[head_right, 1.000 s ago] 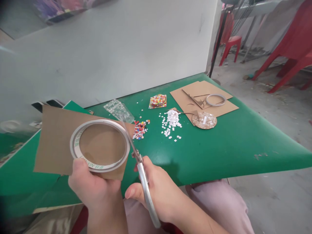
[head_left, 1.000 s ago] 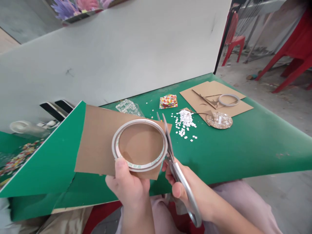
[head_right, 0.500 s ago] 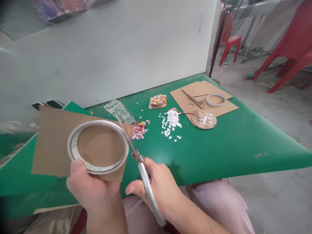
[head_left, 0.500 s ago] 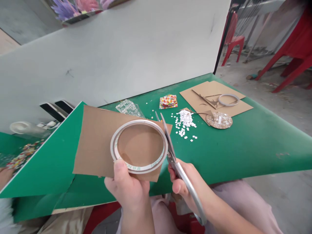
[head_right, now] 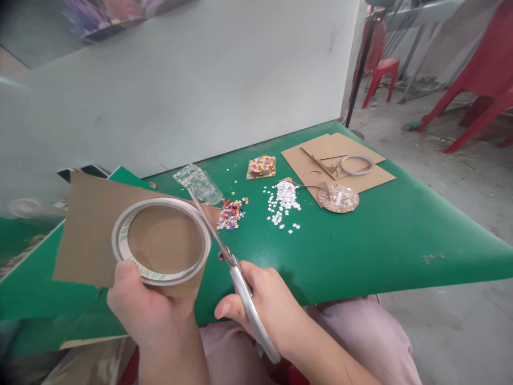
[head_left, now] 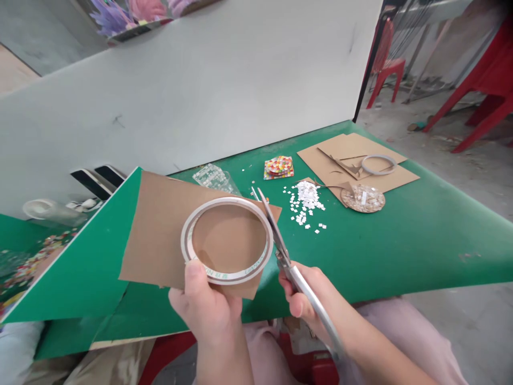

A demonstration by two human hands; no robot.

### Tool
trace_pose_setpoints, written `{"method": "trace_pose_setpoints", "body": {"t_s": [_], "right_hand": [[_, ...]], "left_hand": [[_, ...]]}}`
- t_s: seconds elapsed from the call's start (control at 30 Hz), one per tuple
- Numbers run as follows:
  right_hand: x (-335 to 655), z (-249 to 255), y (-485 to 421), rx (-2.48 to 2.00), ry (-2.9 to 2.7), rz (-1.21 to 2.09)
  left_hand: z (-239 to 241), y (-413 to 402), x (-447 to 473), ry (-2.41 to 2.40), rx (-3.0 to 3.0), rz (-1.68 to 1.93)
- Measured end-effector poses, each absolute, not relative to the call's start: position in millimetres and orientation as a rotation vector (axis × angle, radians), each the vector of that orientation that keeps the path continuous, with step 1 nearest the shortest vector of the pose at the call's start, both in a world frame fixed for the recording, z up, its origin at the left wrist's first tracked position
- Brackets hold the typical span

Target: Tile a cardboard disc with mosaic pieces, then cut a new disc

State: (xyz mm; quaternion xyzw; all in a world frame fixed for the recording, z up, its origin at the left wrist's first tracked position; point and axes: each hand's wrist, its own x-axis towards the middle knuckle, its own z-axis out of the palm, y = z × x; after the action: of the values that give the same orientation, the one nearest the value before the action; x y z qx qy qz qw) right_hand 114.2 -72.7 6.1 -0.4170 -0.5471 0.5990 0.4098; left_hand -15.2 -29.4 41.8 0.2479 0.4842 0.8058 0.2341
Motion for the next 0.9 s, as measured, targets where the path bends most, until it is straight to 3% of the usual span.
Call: {"method": "trace_pose_setpoints", "body": {"t_s": [0.17, 0.9], "right_hand": [[118.3, 11.1, -75.0, -0.895, -1.456, 1.568], [118.3, 9.5, -70.1, -1.235, -1.467, 1.39]], "left_hand": [[40.9, -29.0, -18.5, 1.399, 0.734, 2.181], [44.2, -31.6, -20.4, 1.515, 0.766, 2.187]]}}
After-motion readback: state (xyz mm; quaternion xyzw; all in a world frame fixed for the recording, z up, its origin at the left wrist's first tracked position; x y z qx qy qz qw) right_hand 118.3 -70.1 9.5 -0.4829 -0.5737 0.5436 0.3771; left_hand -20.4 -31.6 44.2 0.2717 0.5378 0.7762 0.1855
